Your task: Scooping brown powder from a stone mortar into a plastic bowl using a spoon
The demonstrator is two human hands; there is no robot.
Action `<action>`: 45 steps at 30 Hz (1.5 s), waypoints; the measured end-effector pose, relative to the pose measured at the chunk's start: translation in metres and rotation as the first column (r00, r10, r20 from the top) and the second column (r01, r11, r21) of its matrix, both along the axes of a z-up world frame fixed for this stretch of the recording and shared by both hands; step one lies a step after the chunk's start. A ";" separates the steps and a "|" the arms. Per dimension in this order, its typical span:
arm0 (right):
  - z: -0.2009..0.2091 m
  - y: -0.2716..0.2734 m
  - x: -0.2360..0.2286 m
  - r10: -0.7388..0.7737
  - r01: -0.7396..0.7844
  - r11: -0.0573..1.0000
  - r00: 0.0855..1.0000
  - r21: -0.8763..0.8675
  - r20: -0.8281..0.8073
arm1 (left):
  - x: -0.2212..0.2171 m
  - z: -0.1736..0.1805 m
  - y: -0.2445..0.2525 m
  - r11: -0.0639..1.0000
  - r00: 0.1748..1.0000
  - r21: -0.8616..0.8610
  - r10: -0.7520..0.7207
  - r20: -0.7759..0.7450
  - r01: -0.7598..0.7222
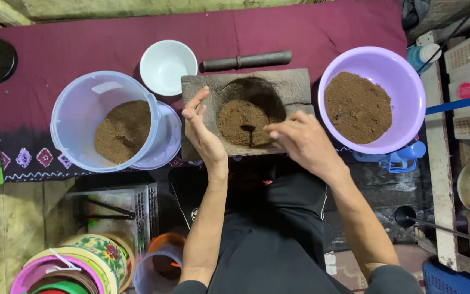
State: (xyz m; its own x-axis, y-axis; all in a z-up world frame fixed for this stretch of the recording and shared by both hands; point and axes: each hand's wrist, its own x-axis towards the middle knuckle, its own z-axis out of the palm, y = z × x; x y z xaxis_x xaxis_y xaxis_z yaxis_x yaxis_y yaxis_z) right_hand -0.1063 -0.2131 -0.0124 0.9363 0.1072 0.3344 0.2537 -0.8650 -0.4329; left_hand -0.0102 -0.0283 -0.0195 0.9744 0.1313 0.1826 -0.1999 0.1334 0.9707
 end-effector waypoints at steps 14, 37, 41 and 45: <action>0.013 -0.010 -0.007 -0.213 0.222 0.973 0.968 0.055 -0.134 | 0.003 -0.006 0.000 1.000 1.000 0.026 -0.009 0.001 0.009; 0.001 -0.001 0.031 -0.129 0.289 0.751 0.946 0.594 -0.296 | 0.006 -0.006 -0.001 0.999 0.996 -0.044 -0.005 -0.087 0.001; -0.008 -0.010 0.031 -0.141 0.268 0.625 0.963 0.733 -0.231 | 0.007 -0.005 -0.005 0.977 0.984 -0.205 0.024 -0.174 -0.060; 0.000 -0.015 0.027 -0.146 0.287 0.546 0.958 0.787 -0.249 | 0.002 -0.009 -0.022 0.938 0.971 -0.338 -0.009 -0.238 -0.074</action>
State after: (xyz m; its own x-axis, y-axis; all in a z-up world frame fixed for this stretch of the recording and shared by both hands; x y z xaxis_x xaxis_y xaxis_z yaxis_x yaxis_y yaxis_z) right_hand -0.0793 -0.2285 -0.0126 0.9344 -0.3538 0.0404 -0.0147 -0.1517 -0.9883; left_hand -0.0085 -0.0501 -0.0284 0.9779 0.1775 -0.1104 0.0160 0.4631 0.8862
